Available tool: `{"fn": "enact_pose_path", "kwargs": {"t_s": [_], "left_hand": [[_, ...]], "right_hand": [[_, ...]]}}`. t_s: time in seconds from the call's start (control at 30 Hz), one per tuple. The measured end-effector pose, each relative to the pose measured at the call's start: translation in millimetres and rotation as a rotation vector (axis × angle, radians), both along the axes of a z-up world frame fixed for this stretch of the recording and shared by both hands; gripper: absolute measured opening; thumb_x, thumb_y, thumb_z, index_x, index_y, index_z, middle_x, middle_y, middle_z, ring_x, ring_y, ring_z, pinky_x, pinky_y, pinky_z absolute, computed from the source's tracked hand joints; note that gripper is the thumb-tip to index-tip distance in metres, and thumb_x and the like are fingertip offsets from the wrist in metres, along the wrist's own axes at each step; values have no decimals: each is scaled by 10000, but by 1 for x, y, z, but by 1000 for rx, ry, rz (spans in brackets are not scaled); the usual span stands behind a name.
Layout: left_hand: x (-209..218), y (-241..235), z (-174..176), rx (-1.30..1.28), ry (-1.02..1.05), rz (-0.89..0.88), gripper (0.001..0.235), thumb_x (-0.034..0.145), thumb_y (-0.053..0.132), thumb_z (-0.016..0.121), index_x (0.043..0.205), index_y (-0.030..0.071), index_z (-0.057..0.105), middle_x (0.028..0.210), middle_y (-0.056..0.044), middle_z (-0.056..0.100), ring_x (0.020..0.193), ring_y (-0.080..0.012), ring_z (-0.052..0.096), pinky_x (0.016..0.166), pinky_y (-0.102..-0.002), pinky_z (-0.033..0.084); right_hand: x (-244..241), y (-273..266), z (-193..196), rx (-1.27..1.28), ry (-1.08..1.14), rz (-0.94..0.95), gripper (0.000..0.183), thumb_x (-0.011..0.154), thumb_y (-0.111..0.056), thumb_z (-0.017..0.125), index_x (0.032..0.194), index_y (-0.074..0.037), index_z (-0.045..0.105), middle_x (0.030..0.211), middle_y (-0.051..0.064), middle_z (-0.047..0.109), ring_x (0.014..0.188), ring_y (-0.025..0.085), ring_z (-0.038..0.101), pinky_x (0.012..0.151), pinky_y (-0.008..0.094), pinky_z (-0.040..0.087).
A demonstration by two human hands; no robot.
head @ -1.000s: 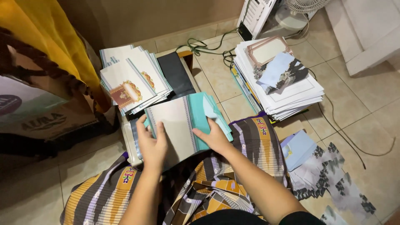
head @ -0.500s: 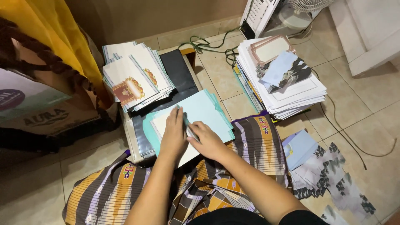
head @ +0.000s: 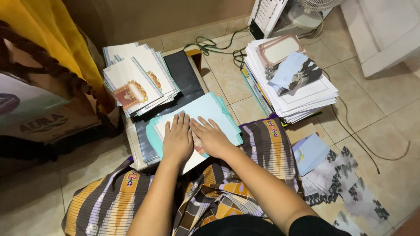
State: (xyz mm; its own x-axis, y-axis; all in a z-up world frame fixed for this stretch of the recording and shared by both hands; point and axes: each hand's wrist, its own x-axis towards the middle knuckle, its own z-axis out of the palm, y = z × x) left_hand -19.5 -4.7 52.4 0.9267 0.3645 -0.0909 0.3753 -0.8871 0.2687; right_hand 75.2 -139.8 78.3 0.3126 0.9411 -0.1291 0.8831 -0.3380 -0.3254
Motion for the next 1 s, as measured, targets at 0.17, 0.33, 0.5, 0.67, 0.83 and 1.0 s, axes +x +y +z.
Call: {"fn": "enact_pose_path", "kwargs": {"t_s": [0.17,0.33,0.5,0.67,0.83,1.0], "left_hand": [[4,2,-1,-17,5,65,583,1055,292,234,1609,112,261,1693,-83,233,1559,-250,180,1242,-502,85],[4,0,1,-34,27,89,585,1058,288,221,1607,88,249,1700,-99,208,1568,-249,155,1245,-518,54],[2,2,3,-42,26,50,584,1055,291,236,1612,116,253,1701,-73,209,1570,-260,145,1243,-528,72],[6,4,-4,-31,34,65,585,1053,288,236,1614,123,241,1700,-76,213,1569,-255,148,1244,-526,69],[3,2,-3,-37,30,54,583,1055,280,236,1614,113,241,1701,-86,207,1569,-270,141,1241,-535,68],[1,1,3,-38,-4,20,556,1058,254,271,1597,119,301,1684,-71,266,1560,-281,183,1228,-538,101]], "right_hand": [[-5,-8,-5,29,-3,-18,653,948,0,385,1591,-47,285,1656,148,299,1537,324,238,1246,511,147],[-5,-9,-2,25,14,-28,618,970,-29,376,1583,-23,291,1652,173,296,1528,336,256,1244,510,154],[6,15,-10,64,-53,-41,601,986,-45,374,1584,-45,309,1649,149,315,1536,303,261,1254,493,165],[-5,-2,-5,84,-27,-64,566,1009,-59,344,1574,-48,327,1640,155,326,1528,299,271,1247,485,165],[-3,2,-4,77,-4,-72,566,1017,-61,322,1583,-63,314,1639,162,322,1527,320,266,1242,503,165],[3,16,1,32,-22,-105,573,1026,-85,332,1598,-89,295,1656,169,286,1545,319,223,1249,490,140]]}}
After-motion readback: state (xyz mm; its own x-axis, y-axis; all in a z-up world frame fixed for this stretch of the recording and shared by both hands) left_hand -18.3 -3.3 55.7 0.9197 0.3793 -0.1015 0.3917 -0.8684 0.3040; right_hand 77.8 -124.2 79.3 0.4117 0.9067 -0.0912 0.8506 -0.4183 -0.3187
